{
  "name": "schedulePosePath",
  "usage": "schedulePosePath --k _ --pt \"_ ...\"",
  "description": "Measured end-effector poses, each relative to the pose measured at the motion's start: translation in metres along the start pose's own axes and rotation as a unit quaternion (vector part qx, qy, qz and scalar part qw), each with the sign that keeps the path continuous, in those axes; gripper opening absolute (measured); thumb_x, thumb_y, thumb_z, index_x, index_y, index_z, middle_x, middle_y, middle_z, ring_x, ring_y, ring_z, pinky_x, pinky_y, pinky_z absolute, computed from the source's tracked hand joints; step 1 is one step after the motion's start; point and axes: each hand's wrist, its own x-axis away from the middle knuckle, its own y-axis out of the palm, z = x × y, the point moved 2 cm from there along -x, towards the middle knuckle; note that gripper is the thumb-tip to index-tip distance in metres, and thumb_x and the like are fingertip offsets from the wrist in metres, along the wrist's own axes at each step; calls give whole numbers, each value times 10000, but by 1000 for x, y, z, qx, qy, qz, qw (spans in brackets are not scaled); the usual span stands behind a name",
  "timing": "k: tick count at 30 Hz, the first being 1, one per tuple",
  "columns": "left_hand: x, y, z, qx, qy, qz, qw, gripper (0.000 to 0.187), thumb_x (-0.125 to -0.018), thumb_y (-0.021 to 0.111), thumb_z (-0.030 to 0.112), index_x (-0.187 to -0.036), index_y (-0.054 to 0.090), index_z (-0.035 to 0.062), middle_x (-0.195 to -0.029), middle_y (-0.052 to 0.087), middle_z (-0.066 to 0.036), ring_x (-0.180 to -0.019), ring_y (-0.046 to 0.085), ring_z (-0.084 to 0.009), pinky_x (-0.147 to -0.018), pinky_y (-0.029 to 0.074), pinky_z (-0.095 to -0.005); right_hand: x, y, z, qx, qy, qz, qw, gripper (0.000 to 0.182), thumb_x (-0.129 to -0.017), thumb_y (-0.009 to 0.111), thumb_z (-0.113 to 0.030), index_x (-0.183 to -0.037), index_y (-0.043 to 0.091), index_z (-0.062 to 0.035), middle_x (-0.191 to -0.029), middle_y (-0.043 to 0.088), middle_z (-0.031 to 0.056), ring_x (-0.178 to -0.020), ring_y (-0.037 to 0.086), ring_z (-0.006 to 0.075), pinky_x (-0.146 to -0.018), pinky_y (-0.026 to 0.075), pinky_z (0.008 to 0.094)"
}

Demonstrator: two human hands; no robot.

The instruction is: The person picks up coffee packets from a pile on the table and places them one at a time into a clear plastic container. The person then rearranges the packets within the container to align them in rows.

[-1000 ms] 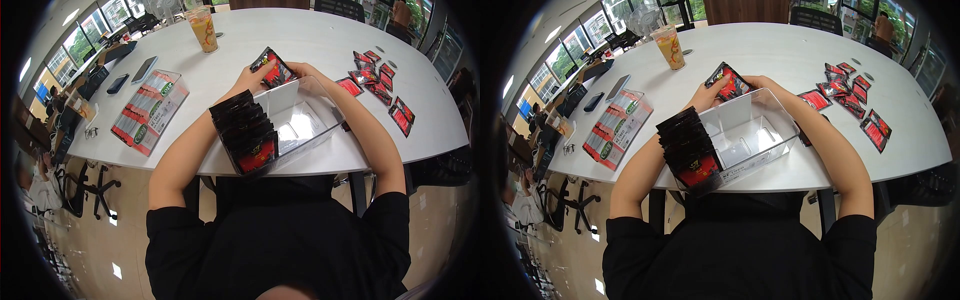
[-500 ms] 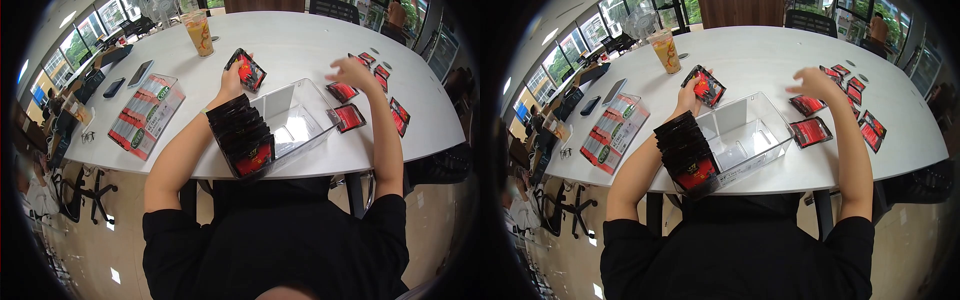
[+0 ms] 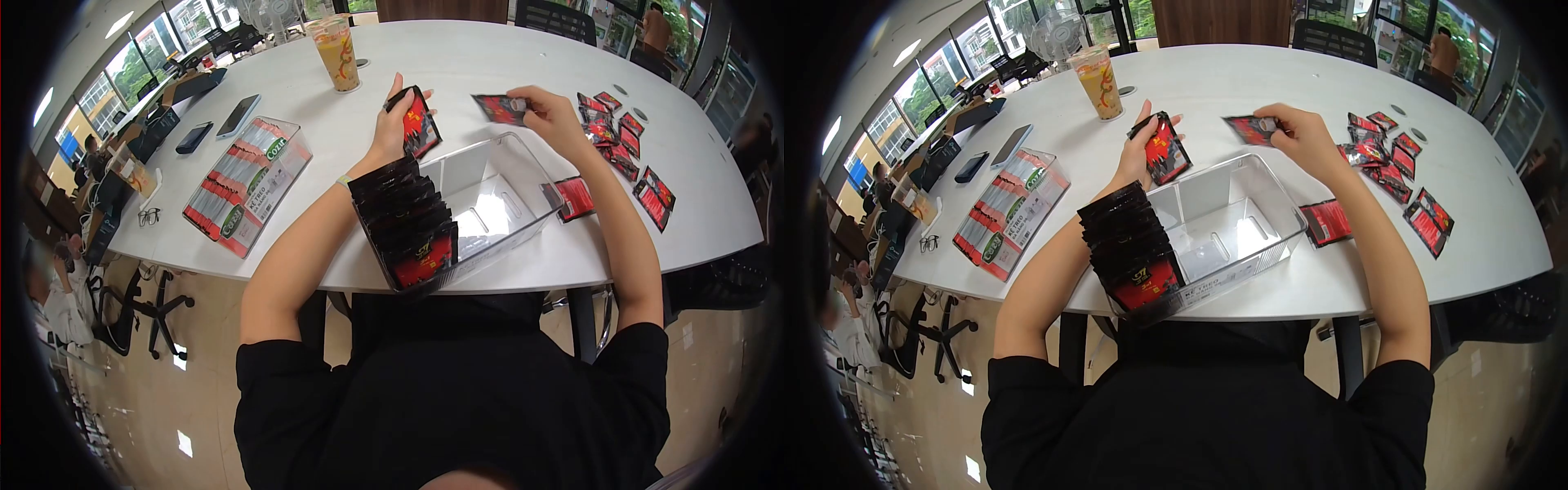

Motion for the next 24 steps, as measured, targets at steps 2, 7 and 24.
schedulePosePath --k 2,7,24 --pt "2 4 -1 0 -11 -9 1000 618 -921 438 188 -1419 75 143 -993 589 -168 -822 585 -220 -673 506 -318 -3 5 -4 -145 19 28 989 335 -750 482 54 -1080 525 15 -878 611 86 -825 593 147 -755 481 276" --pt "2 8 -6 -14 -11 -24 1000 613 -926 464 252 -1412 125 95 -1051 547 -119 -864 564 -153 -711 497 -274 -11 37 -12 -479 125 41 868 321 -811 453 36 -1131 447 7 -994 573 117 -844 588 137 -777 492 282" --pt "5 0 -2 -9 11 -28 1000 632 -793 485 -40 -1363 223 37 -1103 554 -196 -982 561 -239 -830 491 -323 31 -36 -114 -86 -122 240 959 188 -880 498 -71 -1029 565 23 -987 609 119 -929 572 146 -821 448 259"
